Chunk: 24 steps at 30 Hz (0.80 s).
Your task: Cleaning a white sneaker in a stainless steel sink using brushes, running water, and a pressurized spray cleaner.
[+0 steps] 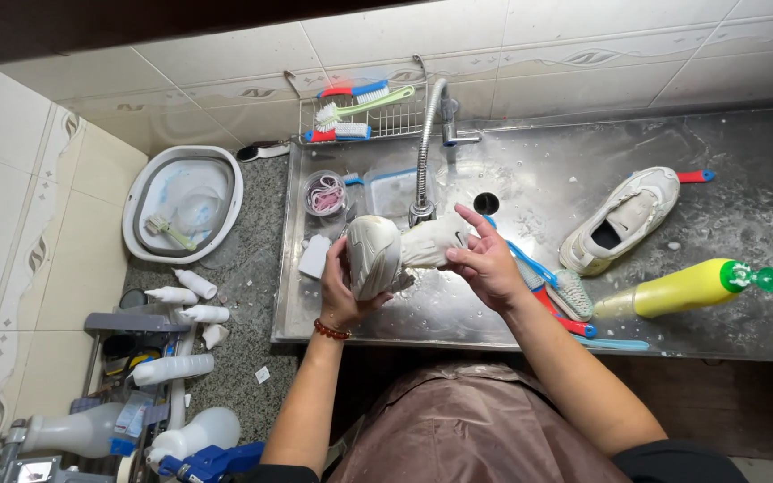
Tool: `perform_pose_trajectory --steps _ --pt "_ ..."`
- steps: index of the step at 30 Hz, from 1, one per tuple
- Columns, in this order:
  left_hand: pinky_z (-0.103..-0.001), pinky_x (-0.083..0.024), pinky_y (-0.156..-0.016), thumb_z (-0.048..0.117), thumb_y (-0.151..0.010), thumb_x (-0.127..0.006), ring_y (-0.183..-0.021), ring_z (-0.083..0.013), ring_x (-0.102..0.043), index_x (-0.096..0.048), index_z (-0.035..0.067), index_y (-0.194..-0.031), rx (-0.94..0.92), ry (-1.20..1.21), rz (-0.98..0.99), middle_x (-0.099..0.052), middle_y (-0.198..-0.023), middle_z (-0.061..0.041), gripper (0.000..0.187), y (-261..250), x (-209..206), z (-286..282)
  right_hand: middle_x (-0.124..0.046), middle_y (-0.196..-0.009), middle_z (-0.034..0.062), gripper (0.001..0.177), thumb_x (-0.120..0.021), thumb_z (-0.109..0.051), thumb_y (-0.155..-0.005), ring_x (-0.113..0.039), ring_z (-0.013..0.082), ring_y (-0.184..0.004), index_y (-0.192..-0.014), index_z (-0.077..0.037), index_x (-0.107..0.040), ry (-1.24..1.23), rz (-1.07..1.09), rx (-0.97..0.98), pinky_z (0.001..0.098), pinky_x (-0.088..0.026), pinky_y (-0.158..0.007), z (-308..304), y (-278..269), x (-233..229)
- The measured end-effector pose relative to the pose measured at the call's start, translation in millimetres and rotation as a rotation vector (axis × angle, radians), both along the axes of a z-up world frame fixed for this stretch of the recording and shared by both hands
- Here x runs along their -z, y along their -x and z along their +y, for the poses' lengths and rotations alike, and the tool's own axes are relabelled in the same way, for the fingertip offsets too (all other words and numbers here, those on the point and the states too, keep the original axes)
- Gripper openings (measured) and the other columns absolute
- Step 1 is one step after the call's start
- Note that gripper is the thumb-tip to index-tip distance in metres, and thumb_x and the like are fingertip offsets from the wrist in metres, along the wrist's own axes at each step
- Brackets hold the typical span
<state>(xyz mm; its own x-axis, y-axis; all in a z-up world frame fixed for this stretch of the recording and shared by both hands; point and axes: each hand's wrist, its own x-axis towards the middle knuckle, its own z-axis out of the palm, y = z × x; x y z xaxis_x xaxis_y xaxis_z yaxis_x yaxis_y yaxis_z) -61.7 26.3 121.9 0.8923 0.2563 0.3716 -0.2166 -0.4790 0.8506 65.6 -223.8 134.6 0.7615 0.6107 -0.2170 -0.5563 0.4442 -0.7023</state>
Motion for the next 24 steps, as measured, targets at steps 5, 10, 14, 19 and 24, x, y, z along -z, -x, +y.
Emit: perform_pose_trajectory --steps 5,10,14,19,24 --pt "-0.041 -0.049 -0.114 0.050 -0.064 -0.096 -0.133 -0.0279 -0.057 -0.027 -0.005 -0.154 0.056 0.207 -0.033 -0.053 -0.143 -0.018 0.126 0 16 -5 -0.070 -0.119 0.0154 0.079 -0.071 0.006 -0.084 -0.069 0.0224 -0.104 -0.154 -0.009 -0.037 0.006 -0.105 0.017 0.0381 -0.058 -0.092 -2 4 -8" --pt "-0.040 -0.049 -0.115 0.050 -0.063 -0.096 -0.132 -0.0267 -0.057 -0.029 -0.005 -0.153 0.071 0.231 -0.035 -0.053 -0.142 -0.017 0.125 -2 13 -11 -0.070 -0.118 0.0170 0.074 -0.072 0.008 -0.084 -0.070 0.0227 -0.105 -0.149 -0.007 -0.040 0.008 -0.182 0.029 0.0379 -0.058 -0.092 -7 3 -7" --pt "-0.039 -0.047 -0.116 0.048 -0.063 -0.097 -0.133 -0.0261 -0.056 -0.030 -0.005 -0.152 0.081 0.279 -0.011 -0.054 -0.142 -0.016 0.124 -1 20 -14 -0.070 -0.115 0.0183 0.069 -0.073 0.009 -0.084 -0.070 0.0230 -0.103 -0.144 -0.006 -0.044 0.031 -0.217 0.055 0.0381 -0.058 -0.089 -14 5 3" --pt "-0.039 -0.046 -0.115 0.048 -0.063 -0.098 -0.132 -0.0258 -0.057 -0.031 -0.005 -0.153 0.073 0.383 -0.008 -0.054 -0.141 -0.015 0.124 1 30 -26 -0.071 -0.113 0.0173 0.062 -0.075 0.009 -0.083 -0.070 0.0222 -0.100 -0.137 -0.005 -0.047 0.036 -0.244 0.060 0.0369 -0.058 -0.089 -20 8 -3" --pt "-0.039 -0.046 -0.116 0.049 -0.062 -0.096 -0.133 -0.0262 -0.057 -0.030 -0.004 -0.154 0.056 0.353 0.005 -0.055 -0.142 -0.016 0.125 3 32 -34 -0.069 -0.110 0.0112 0.059 -0.075 0.007 -0.083 -0.068 0.0166 -0.095 -0.134 -0.006 -0.049 0.035 -0.268 0.065 0.0325 -0.057 -0.085 -30 4 3"
